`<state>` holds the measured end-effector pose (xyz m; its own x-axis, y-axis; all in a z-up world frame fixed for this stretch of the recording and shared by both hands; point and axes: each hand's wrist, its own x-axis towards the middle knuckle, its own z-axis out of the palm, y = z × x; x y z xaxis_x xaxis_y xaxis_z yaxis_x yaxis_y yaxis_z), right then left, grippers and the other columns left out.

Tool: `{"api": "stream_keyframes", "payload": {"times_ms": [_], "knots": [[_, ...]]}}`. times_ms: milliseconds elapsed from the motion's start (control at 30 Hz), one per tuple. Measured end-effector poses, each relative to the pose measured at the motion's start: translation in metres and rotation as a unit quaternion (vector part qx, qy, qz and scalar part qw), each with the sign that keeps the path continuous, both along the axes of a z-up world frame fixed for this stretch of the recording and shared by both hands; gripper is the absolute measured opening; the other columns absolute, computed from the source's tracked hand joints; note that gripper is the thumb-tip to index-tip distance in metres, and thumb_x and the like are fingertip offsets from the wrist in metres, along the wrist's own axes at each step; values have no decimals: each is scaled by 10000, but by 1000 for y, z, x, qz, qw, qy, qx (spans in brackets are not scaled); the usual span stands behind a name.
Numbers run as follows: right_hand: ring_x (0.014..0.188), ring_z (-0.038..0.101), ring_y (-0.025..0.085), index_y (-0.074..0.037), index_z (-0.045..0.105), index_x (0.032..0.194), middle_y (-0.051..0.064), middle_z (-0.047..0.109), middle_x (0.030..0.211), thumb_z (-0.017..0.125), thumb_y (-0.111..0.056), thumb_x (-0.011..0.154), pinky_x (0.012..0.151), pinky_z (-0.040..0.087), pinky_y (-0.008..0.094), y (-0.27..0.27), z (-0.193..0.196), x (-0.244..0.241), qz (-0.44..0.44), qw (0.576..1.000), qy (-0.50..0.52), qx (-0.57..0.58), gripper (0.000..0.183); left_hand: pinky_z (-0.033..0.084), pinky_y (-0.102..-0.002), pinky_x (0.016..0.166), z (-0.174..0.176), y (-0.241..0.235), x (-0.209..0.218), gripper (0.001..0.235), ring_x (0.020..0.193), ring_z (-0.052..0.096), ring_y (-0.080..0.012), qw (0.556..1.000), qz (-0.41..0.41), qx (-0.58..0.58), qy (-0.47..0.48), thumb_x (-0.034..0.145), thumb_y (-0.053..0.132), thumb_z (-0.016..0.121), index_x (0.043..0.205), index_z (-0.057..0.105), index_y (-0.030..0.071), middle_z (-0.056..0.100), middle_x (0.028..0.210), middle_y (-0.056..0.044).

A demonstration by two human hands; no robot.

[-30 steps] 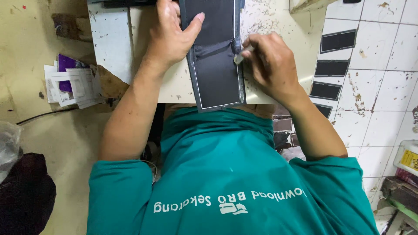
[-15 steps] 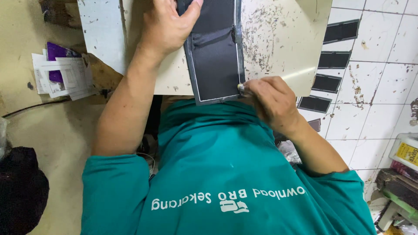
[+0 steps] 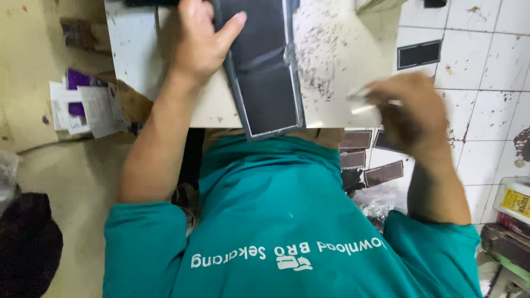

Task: Applying edge finish to leather components using a small applicator tool on a workbench

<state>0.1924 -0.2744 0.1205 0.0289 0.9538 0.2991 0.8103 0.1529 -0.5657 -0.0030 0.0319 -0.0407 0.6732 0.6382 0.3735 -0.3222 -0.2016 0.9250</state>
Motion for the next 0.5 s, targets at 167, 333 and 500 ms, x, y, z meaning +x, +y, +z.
{"api": "stream_keyframes", "payload": {"times_ms": [167,333,500], "knots": [[1020,564,351,96,708,1214,215,687,1151,699,181,1157,885,449,444,20,10,78,-184,976,-86,82,103,553,-384,1086,78,-46,-28,293,1154,660,-233,983,140,-113,-33,977,-34,738,1210,581,50,662,1236,-142],[1058,588,333,40,749,1149,185,691,1150,809,96,1042,834,495,387,79,-12,134,-205,971,-116,48,135,596,-423,1054,77,-92,-64,401,1164,677,-296,937,262,-225,-41,917,-61,708,1299,587,-51,669,1287,-175],[995,533,319,-96,746,1087,40,748,1015,668,-59,1034,781,435,448,109,-26,142,-173,968,-182,-10,101,670,-308,642,67,-107,-93,308,789,737,-227,942,200,-259,69,951,-15,698,1254,643,-29,732,1041,-153]]}}
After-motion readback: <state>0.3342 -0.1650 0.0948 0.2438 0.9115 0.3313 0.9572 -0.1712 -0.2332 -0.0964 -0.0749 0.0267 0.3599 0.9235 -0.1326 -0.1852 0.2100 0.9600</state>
